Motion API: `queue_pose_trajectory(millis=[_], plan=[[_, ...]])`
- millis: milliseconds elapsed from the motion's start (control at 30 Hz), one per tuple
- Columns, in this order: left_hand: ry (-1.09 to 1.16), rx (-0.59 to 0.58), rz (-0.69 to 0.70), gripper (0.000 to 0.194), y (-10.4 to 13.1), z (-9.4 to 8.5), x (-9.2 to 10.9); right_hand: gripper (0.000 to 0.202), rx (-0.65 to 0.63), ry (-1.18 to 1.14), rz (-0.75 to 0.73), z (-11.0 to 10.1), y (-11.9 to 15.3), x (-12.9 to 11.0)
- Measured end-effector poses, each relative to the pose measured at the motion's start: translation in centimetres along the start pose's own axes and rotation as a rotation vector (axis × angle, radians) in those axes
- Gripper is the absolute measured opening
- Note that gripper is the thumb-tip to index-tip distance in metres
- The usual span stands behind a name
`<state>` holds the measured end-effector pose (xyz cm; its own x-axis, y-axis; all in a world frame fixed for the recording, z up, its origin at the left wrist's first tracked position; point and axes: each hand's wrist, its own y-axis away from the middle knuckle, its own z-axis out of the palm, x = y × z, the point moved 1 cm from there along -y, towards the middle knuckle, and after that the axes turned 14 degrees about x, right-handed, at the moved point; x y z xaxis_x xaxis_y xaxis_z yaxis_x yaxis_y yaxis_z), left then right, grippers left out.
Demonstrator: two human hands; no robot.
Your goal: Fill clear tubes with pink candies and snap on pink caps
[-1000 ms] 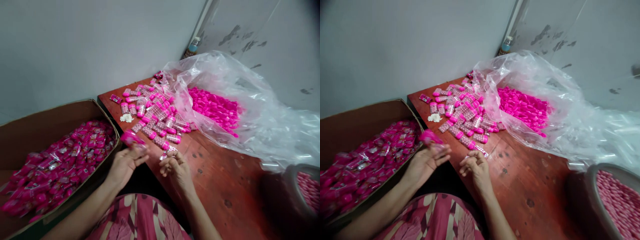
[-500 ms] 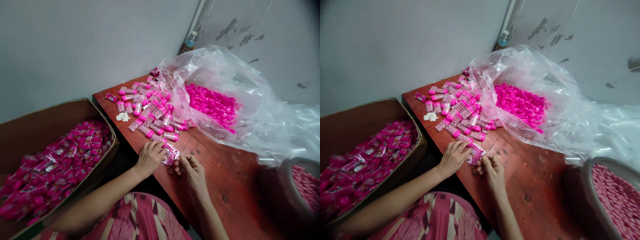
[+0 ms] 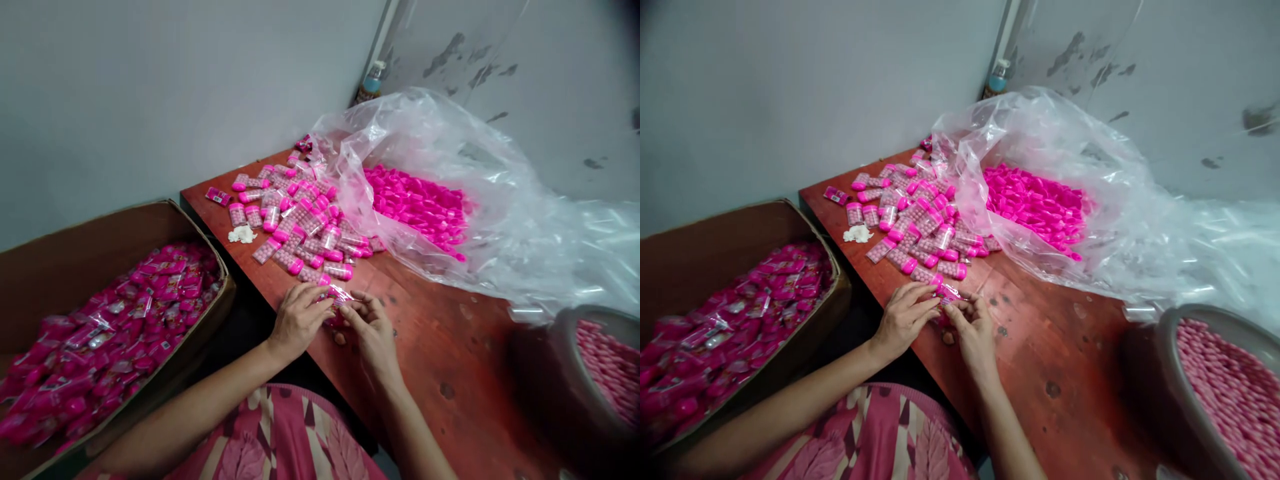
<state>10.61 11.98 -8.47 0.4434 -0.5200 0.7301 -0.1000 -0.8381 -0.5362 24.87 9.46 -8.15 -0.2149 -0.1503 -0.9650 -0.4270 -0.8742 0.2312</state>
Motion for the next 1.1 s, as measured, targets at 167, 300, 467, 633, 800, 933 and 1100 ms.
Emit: queue_pose_trajectory(millis=[167,300,467,633,800,933,1100], plan=[[0.354,-0.035,-0.503,0.038,0.1,-1.6,0.3,0.035,-0.112,-0.006,0.058,0.6,0.1,-0.9],[0.597,-0.167,-0.849,0.027,0.8,-1.7,-0.6,0.032,-0.262,0.077,0.008,1.3,-0.2,-0.9],[0.750,-0.063,-1.055,0.022,1.4,-2.4,-1.4,0.025,-0.274,0.416,-0.338,2.3,-2.2,-1.9],[0.849,0.065,-1.221,0.019,1.6,-3.2,-1.8,0.022,-0.275,1.137,-0.903,5.0,-4.3,-2.8],[1.031,0.217,-1.348,0.017,1.6,-4.0,-2.6,0.019,-0.591,1.398,-1.099,7.3,-5.2,-2.3],[1.137,0.364,-1.388,0.008,1.5,-4.9,-3.4,0.036,-0.837,1.110,-1.206,6.3,-6.0,-1.6],[1.154,0.429,-1.364,0.004,1.5,-5.2,-3.6,0.030,-0.240,0.976,-1.026,4.8,-4.5,-1.4]])
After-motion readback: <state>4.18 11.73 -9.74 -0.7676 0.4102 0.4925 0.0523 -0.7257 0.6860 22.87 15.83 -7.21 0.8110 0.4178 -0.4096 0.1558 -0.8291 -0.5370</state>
